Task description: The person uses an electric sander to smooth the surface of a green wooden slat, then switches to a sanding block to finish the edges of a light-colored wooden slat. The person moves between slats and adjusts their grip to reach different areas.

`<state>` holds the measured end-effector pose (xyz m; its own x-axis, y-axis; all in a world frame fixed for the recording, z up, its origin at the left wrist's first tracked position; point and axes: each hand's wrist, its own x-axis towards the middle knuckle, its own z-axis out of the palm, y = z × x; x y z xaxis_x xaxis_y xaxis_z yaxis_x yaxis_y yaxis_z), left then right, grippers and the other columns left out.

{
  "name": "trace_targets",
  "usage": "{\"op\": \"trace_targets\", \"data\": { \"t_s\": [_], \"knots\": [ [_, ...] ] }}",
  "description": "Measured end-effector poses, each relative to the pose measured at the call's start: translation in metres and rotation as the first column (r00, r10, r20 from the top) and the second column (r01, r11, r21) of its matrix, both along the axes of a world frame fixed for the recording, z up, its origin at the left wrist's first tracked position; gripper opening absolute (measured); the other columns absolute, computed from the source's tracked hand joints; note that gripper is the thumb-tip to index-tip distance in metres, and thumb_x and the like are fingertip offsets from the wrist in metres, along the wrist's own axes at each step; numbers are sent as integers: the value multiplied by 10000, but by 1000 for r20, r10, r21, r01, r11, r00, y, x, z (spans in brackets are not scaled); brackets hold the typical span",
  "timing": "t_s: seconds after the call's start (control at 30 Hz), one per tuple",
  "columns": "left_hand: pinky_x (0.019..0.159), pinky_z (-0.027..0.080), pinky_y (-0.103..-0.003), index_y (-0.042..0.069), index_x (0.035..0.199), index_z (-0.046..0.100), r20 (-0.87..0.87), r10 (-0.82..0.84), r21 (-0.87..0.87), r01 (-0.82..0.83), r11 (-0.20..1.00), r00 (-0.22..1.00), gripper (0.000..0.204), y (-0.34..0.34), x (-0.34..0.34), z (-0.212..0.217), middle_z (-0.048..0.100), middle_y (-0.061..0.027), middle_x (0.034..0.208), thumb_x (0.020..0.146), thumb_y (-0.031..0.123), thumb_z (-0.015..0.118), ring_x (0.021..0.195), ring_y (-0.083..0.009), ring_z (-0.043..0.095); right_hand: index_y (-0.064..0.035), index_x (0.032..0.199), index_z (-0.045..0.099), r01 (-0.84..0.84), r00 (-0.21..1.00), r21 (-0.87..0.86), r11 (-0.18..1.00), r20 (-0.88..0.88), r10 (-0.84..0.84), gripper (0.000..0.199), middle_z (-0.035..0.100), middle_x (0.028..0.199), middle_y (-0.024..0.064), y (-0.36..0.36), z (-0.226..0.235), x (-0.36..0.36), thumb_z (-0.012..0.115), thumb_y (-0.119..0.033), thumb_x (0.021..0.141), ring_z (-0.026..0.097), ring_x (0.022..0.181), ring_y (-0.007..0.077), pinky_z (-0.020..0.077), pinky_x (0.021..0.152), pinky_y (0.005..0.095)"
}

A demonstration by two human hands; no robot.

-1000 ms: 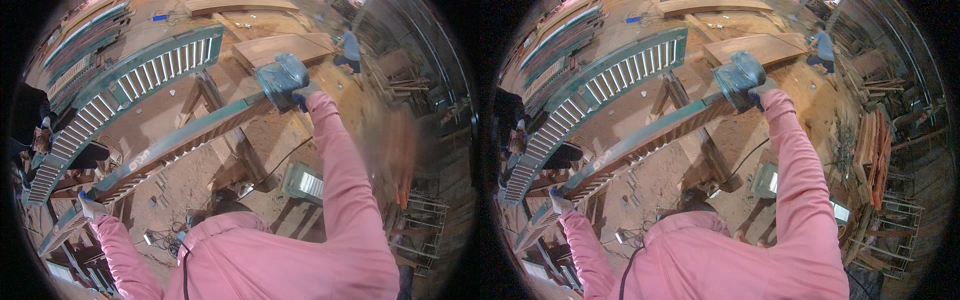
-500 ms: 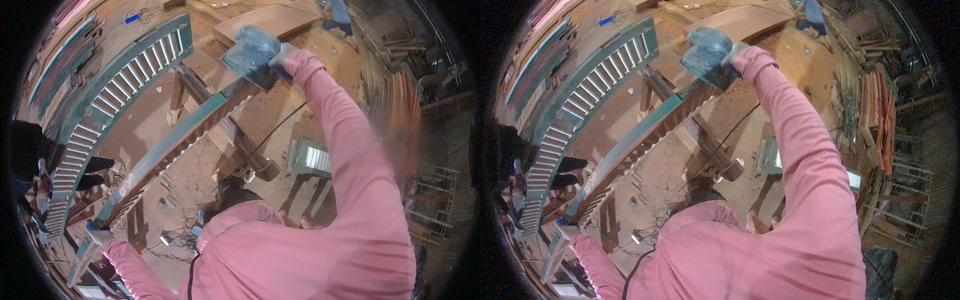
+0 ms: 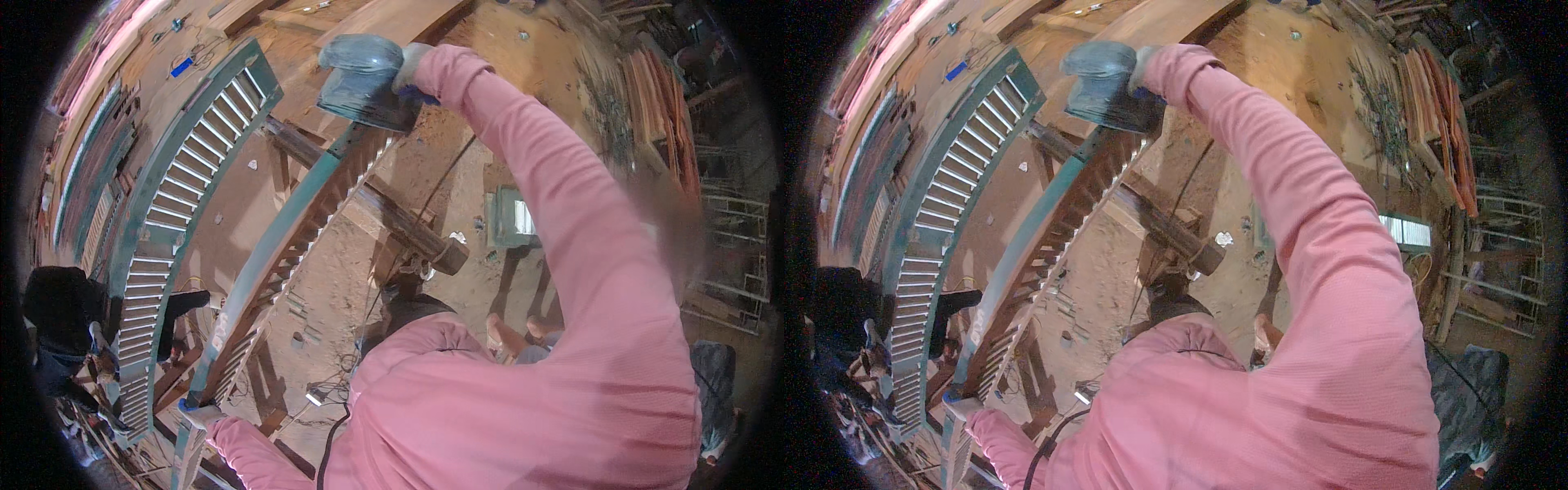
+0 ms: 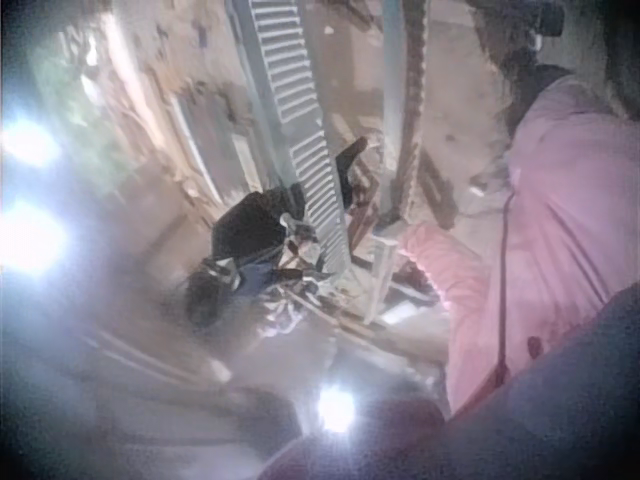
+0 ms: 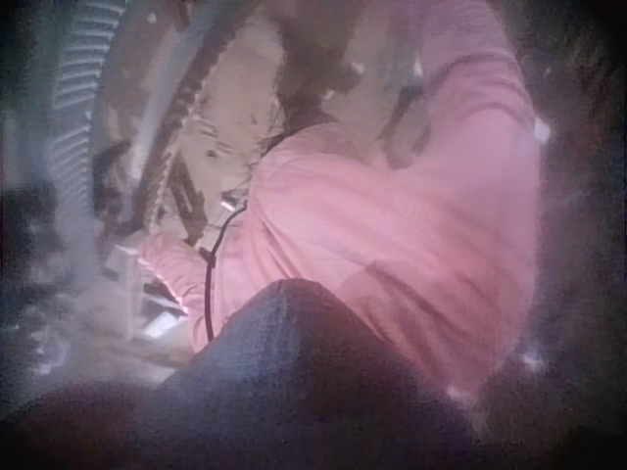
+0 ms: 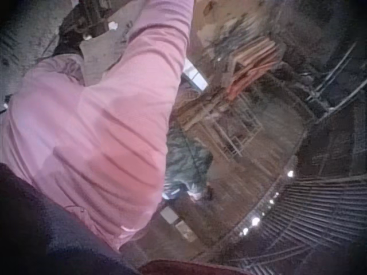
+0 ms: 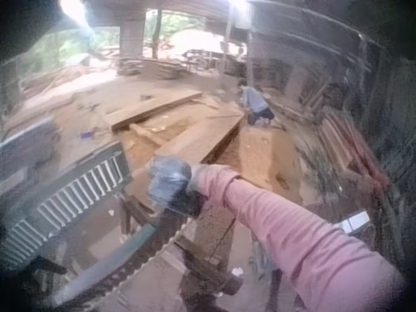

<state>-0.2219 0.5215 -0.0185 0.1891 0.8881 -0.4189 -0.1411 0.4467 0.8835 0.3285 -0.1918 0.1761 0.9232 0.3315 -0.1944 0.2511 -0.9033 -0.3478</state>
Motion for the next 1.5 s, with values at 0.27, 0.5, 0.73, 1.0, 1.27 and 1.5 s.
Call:
{"op": "trace_targets", "data": {
  "t_s": [0.27, 0.5, 0.73, 1.0, 1.27, 1.5],
  "knots": [
    [1006, 449, -438, 143, 1235, 665, -248, -225, 193, 275, 942, 942, 464, 53, -52, -27, 693, -57, 1235, 957, 513, 624, 1114, -274, 624, -72, 1140, 783, 131, 991, -53, 990, 11, -131, 524, 787, 1019, 148, -21, 3, 46, 887, -323, 691, 759, 908, 278, 604, 828, 423],
    [1015, 448, -443, 121, 1233, 676, -63, -139, 129, 146, 981, 988, 488, 42, -50, -16, 693, -63, 1234, 926, 501, 675, 1122, -278, 625, -52, 1124, 780, 184, 982, -65, 981, -36, -187, 525, 785, 1006, 153, -44, 12, 44, 888, -341, 699, 764, 856, 282, 624, 773, 449],
    [1033, 448, -444, 130, 1200, 680, 57, -71, 32, 69, 997, 996, 448, 44, -46, -12, 696, -64, 1217, 926, 484, 684, 1121, -278, 629, -22, 1051, 778, 70, 997, 27, 997, 21, -71, 398, 762, 880, 144, -46, 8, 56, 851, -283, 759, 743, 705, 332, 616, 575, 491],
    [933, 484, -423, 138, 1161, 677, 71, -21, 28, 19, 999, 997, 424, 19, -24, -21, 694, -55, 1104, 924, 490, 691, 1019, -272, 641, -32, 978, 776, 302, 946, 94, 949, -154, -285, 290, 718, 756, 149, -56, 20, 32, 814, -259, 803, 679, 541, 298, 561, 455, 460],
    [892, 483, -443, 135, 1093, 679, -20, -23, 2, 23, 1000, 1000, 413, 12, -17, -12, 692, -45, 1055, 899, 499, 701, 955, -279, 644, -65, 1079, 788, 168, 985, -22, 986, -29, -169, 419, 777, 900, 134, -33, 9, 30, 869, -265, 719, 750, 750, 295, 605, 663, 425],
    [926, 486, -462, 132, 1087, 685, -108, -179, 131, 193, 973, 978, 394, 53, -51, -27, 706, -38, 1081, 929, 493, 677, 990, -276, 649, -81, 1131, 770, -21, 1000, 49, 999, -1, 21, 449, 779, 952, 142, 17, -9, 17, 845, -254, 723, 753, 808, 266, 602, 709, 399]
  ]
}}
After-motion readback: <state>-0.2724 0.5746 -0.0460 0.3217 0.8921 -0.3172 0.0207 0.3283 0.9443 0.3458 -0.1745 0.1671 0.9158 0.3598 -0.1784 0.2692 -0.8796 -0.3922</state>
